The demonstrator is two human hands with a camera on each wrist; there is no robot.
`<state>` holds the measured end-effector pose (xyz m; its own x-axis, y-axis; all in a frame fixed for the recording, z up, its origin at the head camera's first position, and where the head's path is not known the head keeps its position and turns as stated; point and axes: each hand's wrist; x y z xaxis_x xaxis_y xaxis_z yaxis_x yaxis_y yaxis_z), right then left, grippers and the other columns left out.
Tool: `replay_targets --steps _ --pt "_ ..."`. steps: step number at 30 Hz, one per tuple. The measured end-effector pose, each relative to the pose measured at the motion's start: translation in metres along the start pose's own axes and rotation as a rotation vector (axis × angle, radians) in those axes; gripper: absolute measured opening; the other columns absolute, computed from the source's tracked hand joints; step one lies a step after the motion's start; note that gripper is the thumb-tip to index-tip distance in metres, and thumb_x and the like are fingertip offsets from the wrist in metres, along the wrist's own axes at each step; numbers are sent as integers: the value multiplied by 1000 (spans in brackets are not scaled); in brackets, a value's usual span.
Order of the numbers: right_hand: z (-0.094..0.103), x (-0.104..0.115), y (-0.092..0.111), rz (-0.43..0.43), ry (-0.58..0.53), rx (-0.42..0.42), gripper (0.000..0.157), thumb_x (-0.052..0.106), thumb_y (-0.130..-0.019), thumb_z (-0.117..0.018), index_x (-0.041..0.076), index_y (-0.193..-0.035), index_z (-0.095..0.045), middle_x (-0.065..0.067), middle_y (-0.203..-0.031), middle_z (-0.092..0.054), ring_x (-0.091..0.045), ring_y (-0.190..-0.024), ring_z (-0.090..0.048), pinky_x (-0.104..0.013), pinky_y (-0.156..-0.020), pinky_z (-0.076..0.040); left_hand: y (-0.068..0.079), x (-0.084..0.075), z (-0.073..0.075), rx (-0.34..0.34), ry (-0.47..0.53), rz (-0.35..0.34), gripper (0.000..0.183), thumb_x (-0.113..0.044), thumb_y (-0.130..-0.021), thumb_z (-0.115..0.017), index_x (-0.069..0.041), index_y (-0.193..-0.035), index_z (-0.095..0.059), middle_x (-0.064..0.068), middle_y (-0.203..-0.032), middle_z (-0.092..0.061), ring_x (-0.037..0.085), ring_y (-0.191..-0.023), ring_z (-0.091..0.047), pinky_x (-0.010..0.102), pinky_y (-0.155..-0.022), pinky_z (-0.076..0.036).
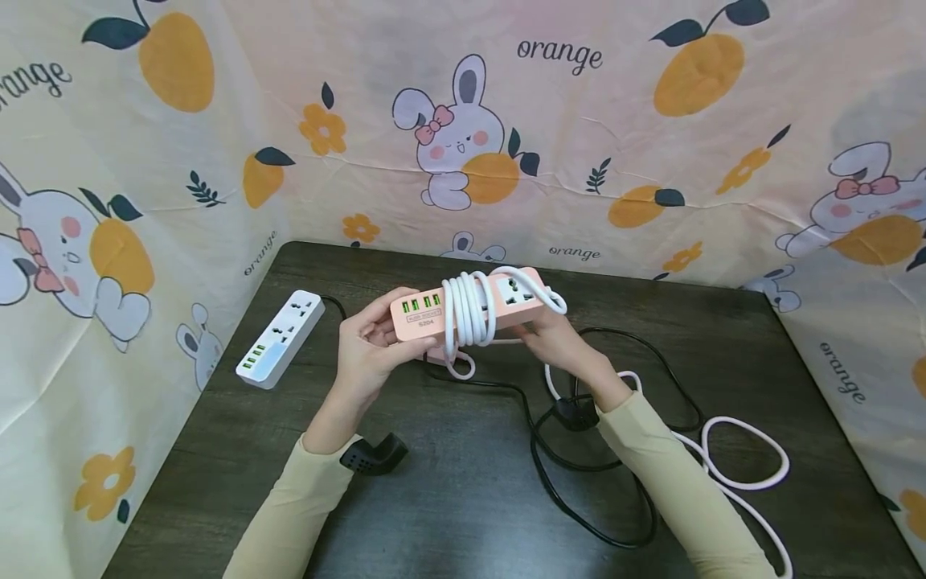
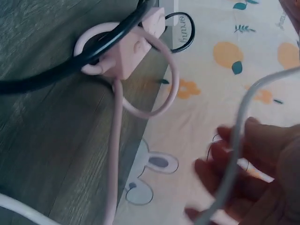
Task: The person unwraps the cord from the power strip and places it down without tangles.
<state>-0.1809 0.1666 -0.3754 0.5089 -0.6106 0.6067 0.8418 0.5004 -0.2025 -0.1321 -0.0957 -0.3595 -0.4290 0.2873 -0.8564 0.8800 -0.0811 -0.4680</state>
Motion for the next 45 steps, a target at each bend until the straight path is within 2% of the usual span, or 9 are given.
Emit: replay_targets --steps 3,7,15,21,27,31,34,39,45 --pt "6 -4 2 -65 -56 -68 37 3 -94 -52 -6 -130 -48 -24 -114 -56 -33 -87 -57 -40 -71 -46 1 1 1 14 2 4 55 24 -64 -67 20 -116 -50 5 -105 -64 16 -91 -64 26 -75 -54" --pt "22 -8 5 -115 -145 -198 20 2 -93 -55 -6 -109 -61 -16 -82 -60 -17 -57 -44 -27 -54 -37 3 5 2 37 0 19 56 25 -63 -67 20 -116 -50 10 -104 -65 16 -88 -65 26 -72 -55" --pt "50 -6 23 -46 -404 -395 11 -5 -90 -55 -11 -91 -64 -3 -62 -50 -7 -51 -35 -22 -46 -29 6 12 2 46 -32 52 58 25 -62 -69 19 -117 -51 20 -103 -62 14 -86 -65 26 -72 -55" --pt "60 -4 45 182 -466 -151 21 -16 -84 -56 1 -86 -68 0 -67 -56 -8 -52 -39 -25 -43 -31 2 14 5 -52 -56 13 55 26 -63 -67 19 -116 -52 13 -103 -64 13 -88 -65 24 -72 -54" --pt "56 -6 48 54 -124 -47 12 -4 -84 -64 8 -82 -68 5 -62 -50 -7 -49 -37 -24 -43 -31 -1 11 7 -96 -3 8 56 27 -63 -66 21 -117 -50 5 -104 -65 15 -92 -64 24 -74 -54" --pt "51 -9 42 -97 91 -252 6 5 -86 -65 5 -80 -68 1 -61 -55 -8 -50 -40 -22 -46 -33 0 10 7 -68 16 20 57 27 -63 -65 22 -117 -48 6 -105 -65 16 -92 -65 24 -73 -54" --pt "52 -12 38 -202 88 -495 11 7 -89 -62 0 -81 -65 -3 -60 -56 -7 -45 -44 -19 -43 -34 1 10 9 -39 21 24 57 27 -63 -64 22 -117 -48 7 -104 -65 16 -91 -65 25 -72 -54" --pt "62 -15 39 -261 -205 -865 19 10 -94 -55 -6 -83 -60 1 -58 -52 -1 -37 -45 -15 -36 -36 2 10 14 -6 18 30 57 28 -62 -65 23 -116 -48 9 -104 -65 17 -90 -66 26 -73 -55" --pt "77 -17 55 -20 -648 -1144 16 3 -93 -53 -8 -83 -58 -7 -62 -50 -9 -36 -43 -17 -37 -39 1 10 23 -34 -47 42 56 27 -62 -67 20 -116 -50 12 -103 -65 16 -90 -65 26 -73 -54"
Point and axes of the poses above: each hand's wrist, its own y-axis away from the middle knuckle, its own z-axis out of the back of the hand, x = y × z
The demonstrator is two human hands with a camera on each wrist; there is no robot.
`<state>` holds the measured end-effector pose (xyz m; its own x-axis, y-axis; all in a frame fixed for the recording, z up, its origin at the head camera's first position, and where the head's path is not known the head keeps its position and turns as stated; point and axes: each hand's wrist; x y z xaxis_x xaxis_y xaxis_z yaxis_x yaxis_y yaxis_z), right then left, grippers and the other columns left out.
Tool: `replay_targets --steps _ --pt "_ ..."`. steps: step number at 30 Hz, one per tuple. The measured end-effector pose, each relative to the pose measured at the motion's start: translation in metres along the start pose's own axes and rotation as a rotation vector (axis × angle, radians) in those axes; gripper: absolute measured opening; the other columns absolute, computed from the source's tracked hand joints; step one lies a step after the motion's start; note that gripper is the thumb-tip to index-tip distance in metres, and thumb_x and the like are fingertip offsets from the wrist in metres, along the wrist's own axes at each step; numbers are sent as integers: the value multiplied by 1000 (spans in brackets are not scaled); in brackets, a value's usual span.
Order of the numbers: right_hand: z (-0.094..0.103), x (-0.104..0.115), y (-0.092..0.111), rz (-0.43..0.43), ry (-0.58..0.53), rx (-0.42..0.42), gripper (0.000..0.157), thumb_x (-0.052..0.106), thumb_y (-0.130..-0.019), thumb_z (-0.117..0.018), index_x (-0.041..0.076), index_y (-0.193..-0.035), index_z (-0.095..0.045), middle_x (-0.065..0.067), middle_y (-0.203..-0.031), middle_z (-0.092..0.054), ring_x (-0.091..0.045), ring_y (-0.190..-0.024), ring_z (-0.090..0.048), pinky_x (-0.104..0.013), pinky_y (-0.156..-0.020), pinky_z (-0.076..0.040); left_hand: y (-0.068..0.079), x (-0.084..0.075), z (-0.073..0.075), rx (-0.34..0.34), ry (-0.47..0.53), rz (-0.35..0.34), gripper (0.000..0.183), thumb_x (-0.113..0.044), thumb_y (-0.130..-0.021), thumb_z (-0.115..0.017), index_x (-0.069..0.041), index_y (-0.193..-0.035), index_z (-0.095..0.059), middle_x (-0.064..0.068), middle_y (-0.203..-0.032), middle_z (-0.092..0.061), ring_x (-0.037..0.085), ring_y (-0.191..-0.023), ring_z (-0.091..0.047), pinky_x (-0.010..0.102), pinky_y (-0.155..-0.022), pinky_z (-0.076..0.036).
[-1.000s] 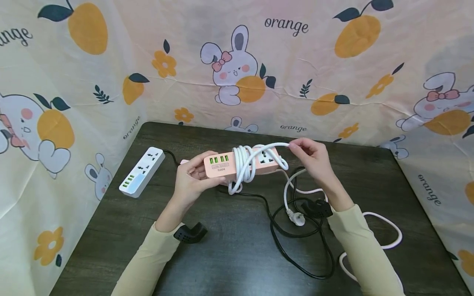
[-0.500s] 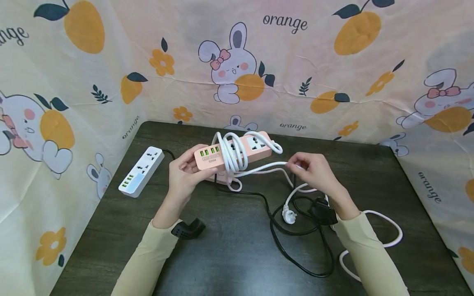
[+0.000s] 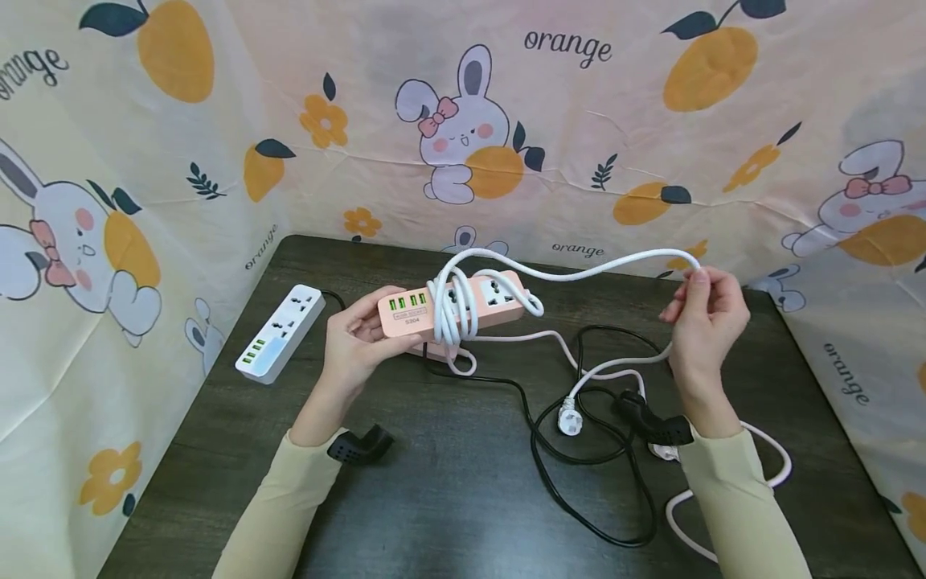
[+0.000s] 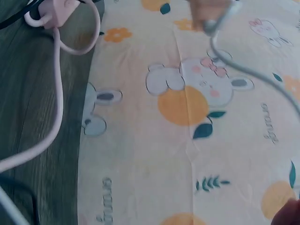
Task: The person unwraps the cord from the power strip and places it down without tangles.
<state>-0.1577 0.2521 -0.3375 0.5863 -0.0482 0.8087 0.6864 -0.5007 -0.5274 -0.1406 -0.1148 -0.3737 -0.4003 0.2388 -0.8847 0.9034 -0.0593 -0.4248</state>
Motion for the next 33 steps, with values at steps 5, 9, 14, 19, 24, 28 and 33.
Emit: replay_targets --steps 5,9,14,19,24,28,33 --pt "23 9 4 49 -161 -27 17 -2 -90 -56 -16 -82 -55 -12 -60 -48 -13 -36 -40 -20 -38 -38 -2 1 4 -84 -18 -10 56 27 -62 -67 20 -116 -51 6 -102 -65 15 -92 -65 25 -74 -54" --pt "41 8 10 55 -125 37 16 -7 -89 -56 -21 -82 -54 -11 -59 -52 -12 -37 -43 -19 -38 -38 -5 1 6 -149 -5 -34 55 27 -63 -67 19 -116 -51 6 -102 -65 14 -90 -64 23 -74 -54" --pt "60 7 17 90 -114 98 13 -13 -88 -51 -23 -81 -53 -11 -60 -55 -12 -40 -46 -18 -40 -40 -10 -3 7 -185 25 -49 54 25 -65 -67 18 -117 -52 7 -103 -64 15 -91 -64 23 -74 -53" --pt "79 8 23 72 -94 131 10 -16 -87 -50 -20 -79 -55 -10 -61 -56 -12 -43 -48 -17 -43 -42 -12 -8 12 -239 18 -47 52 24 -66 -67 14 -116 -54 9 -103 -65 17 -92 -63 23 -75 -53" --pt "99 4 26 68 275 263 6 -17 -85 -51 -20 -82 -55 2 -64 -58 -4 -50 -51 -11 -49 -43 -12 -13 16 -253 3 -40 53 23 -67 -67 15 -118 -53 10 -105 -63 18 -94 -62 24 -78 -53" --pt "107 2 27 147 631 391 2 -14 -83 -59 -14 -83 -60 14 -68 -57 5 -58 -51 -7 -52 -40 -12 -15 16 -245 10 -30 55 24 -67 -66 17 -119 -51 10 -105 -63 18 -95 -62 24 -78 -53" --pt "110 0 28 234 850 614 16 -13 -72 -71 1 -81 -68 11 -75 -59 7 -71 -47 -7 -62 -38 -12 -16 13 -223 26 -40 55 25 -67 -65 18 -119 -50 8 -105 -63 17 -94 -63 23 -77 -53"
Point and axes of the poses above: each hand's wrist, its own y-axis away from the middle knuckle, its own z-axis out of the back of the hand, x = y × z
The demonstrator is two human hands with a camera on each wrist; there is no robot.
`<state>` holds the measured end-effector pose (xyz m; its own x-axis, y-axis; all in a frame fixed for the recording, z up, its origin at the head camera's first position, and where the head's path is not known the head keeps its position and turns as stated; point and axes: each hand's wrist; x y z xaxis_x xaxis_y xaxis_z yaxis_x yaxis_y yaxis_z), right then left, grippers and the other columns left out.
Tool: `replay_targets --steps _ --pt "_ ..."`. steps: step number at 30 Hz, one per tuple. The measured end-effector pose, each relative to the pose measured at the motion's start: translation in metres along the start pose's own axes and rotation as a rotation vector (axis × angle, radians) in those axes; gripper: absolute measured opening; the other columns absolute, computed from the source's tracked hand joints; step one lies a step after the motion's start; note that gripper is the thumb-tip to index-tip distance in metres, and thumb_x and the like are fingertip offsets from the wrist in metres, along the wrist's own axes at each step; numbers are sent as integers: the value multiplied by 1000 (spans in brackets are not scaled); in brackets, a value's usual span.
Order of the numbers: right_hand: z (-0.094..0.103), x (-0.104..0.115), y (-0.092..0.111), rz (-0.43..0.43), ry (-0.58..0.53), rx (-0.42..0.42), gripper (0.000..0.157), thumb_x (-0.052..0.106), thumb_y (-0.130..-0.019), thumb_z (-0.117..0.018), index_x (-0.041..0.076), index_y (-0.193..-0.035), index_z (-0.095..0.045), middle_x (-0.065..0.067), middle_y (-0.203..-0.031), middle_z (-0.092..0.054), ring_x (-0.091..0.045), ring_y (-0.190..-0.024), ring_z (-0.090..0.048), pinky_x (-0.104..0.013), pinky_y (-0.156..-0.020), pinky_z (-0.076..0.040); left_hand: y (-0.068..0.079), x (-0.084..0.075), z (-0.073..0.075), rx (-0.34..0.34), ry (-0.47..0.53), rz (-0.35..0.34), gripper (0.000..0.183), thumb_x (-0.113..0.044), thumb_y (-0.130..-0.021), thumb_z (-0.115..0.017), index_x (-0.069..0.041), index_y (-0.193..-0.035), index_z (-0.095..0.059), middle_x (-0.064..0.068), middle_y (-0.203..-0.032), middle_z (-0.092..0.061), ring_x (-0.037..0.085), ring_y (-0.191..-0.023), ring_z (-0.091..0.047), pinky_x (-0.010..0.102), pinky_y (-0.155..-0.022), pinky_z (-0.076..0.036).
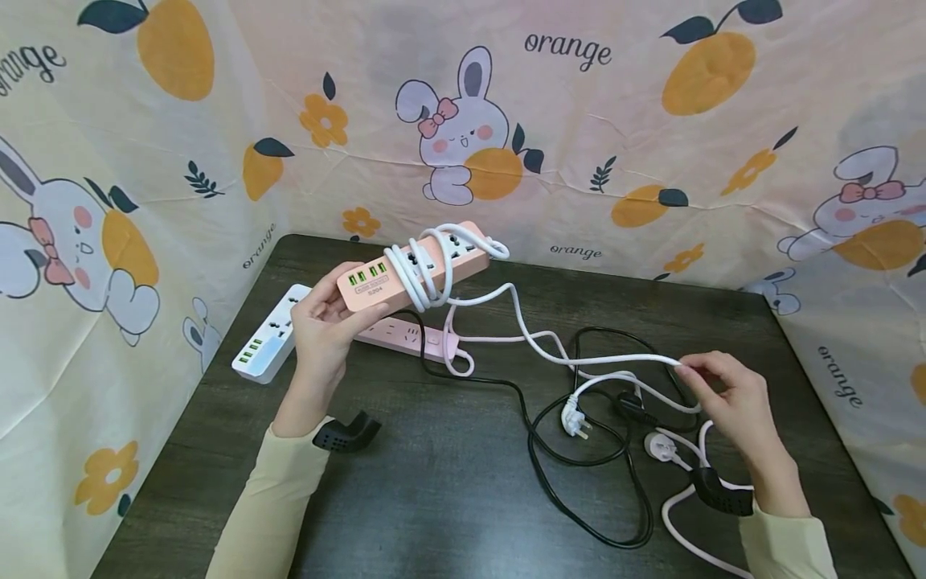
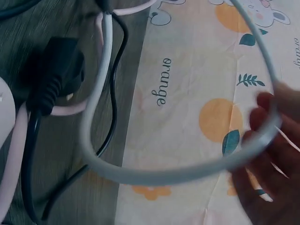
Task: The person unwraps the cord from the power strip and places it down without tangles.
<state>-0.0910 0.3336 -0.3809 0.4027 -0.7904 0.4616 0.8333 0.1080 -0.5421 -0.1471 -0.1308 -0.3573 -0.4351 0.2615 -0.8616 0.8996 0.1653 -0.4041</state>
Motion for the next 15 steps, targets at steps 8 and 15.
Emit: replay_targets --steps 8,15 --pt "-1 -2 5 1 47 425 18 2 -72 -78 16 -75 -67 14 -69 -49 0 -63 -41 -19 -51 -35 0 -2 -3 30 22 -34 53 24 -67 -66 11 -117 -56 11 -106 -63 18 -94 -63 25 -78 -53" --pt "-7 4 5 -12 -131 695 18 5 -75 -76 18 -72 -64 18 -64 -49 3 -57 -41 -20 -46 -36 0 -3 -4 40 25 -38 53 25 -67 -65 17 -118 -51 11 -105 -63 17 -92 -63 24 -77 -53"
Point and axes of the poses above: each hand's wrist, its own y-axis away from the middle knuckle, its own z-axis out of the back of the hand, x = y × z
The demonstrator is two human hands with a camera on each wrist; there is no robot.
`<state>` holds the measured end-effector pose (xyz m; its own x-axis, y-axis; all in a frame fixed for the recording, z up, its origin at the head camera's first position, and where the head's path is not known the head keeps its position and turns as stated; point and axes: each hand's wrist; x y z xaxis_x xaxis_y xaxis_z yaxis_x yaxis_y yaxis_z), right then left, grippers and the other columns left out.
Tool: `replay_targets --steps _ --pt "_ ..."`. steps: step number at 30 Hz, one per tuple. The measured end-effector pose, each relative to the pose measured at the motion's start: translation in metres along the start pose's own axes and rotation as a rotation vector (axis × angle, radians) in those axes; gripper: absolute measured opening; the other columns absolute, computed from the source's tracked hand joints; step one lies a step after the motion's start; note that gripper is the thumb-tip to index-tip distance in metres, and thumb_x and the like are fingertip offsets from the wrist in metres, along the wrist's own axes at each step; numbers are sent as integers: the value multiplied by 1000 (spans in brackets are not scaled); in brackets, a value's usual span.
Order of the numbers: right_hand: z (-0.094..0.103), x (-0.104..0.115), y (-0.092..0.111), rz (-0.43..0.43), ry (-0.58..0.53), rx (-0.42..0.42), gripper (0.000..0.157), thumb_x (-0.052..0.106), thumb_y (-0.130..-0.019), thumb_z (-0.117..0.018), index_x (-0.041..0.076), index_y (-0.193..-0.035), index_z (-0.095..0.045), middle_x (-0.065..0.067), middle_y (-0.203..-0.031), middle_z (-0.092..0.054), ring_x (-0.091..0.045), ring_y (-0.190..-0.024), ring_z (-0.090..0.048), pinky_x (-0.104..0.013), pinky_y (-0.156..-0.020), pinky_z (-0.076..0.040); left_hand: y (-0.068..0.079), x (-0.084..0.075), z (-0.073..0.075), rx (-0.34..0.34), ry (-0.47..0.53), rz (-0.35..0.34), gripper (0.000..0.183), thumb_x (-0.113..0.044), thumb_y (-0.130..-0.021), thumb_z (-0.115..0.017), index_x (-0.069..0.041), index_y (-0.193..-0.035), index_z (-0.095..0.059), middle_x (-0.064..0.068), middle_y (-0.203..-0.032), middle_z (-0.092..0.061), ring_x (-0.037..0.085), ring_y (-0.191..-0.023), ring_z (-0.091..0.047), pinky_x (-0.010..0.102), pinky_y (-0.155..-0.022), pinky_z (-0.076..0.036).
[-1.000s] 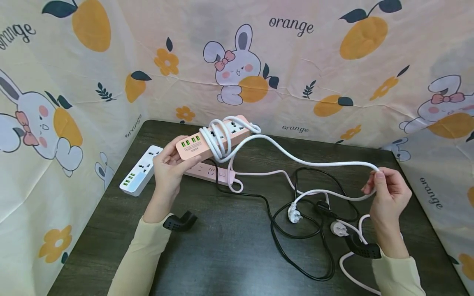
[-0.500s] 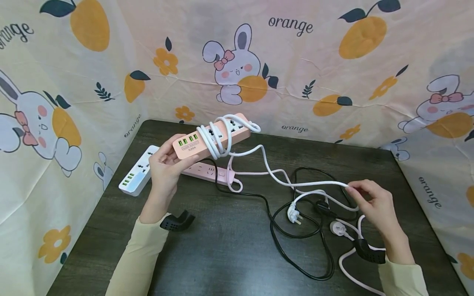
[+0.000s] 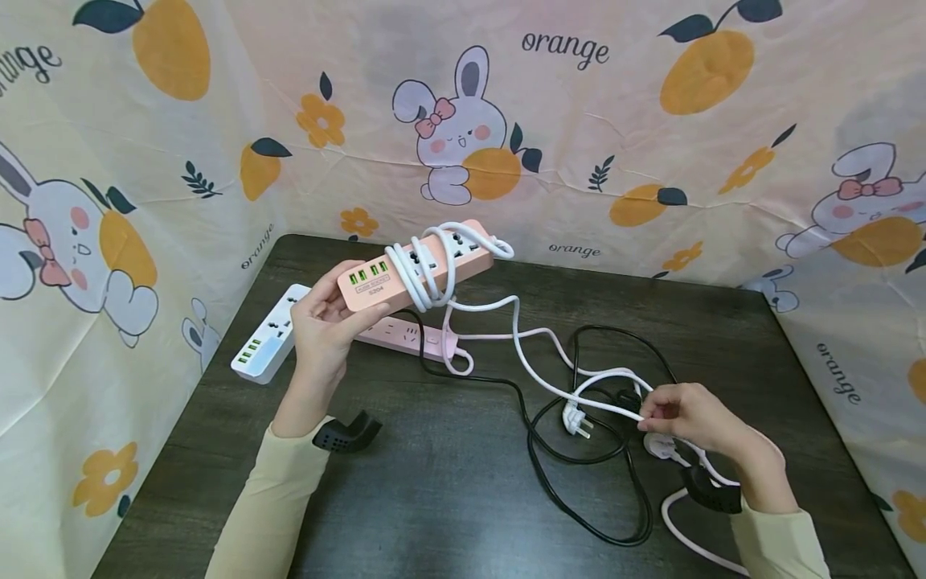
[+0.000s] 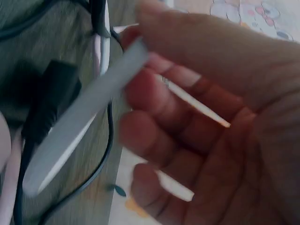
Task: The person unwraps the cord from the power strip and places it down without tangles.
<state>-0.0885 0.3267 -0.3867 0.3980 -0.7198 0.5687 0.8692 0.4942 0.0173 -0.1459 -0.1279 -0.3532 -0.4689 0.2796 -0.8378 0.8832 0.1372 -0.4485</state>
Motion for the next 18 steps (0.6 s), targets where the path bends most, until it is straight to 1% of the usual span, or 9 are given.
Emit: replay_targets --steps 3,6,11,15,18 --pt "-5 2 -4 2 -13 79 19 7 -74 -77 19 -69 -63 18 -62 -50 3 -55 -41 -20 -46 -36 0 0 -1 2 0 0 53 25 -67 -65 16 -118 -52 10 -105 -63 17 -92 -63 24 -77 -53" --pt "-10 4 -7 -58 0 141 19 10 -73 -77 19 -66 -62 17 -60 -50 3 -54 -42 -20 -47 -37 0 0 -1 5 2 -3 54 25 -67 -65 16 -118 -52 10 -105 -63 17 -92 -63 24 -77 -53" --pt "-20 9 -10 -183 56 192 22 13 -69 -80 19 -62 -60 15 -56 -51 0 -52 -43 -22 -48 -38 1 1 -2 5 15 -12 53 26 -65 -65 14 -116 -55 10 -103 -64 16 -90 -63 23 -75 -53" --pt "-24 11 -13 -235 94 228 24 14 -67 -81 17 -61 -58 12 -55 -49 -4 -52 -42 -24 -49 -36 1 2 -4 14 32 -15 53 25 -65 -65 14 -115 -56 10 -102 -65 16 -89 -64 24 -75 -53" --pt "-20 15 -18 -261 84 287 24 12 -66 -82 14 -65 -58 9 -58 -50 -7 -54 -43 -25 -50 -37 1 2 -5 28 36 -19 52 25 -65 -65 15 -115 -54 10 -104 -64 16 -90 -64 24 -75 -53"
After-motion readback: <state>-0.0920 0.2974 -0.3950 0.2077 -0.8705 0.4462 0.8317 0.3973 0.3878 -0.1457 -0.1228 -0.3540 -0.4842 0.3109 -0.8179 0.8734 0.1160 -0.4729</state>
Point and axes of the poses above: each hand's wrist, its own y-axis away from the middle knuckle, its own z-axis out of the back of the hand, x = y × z
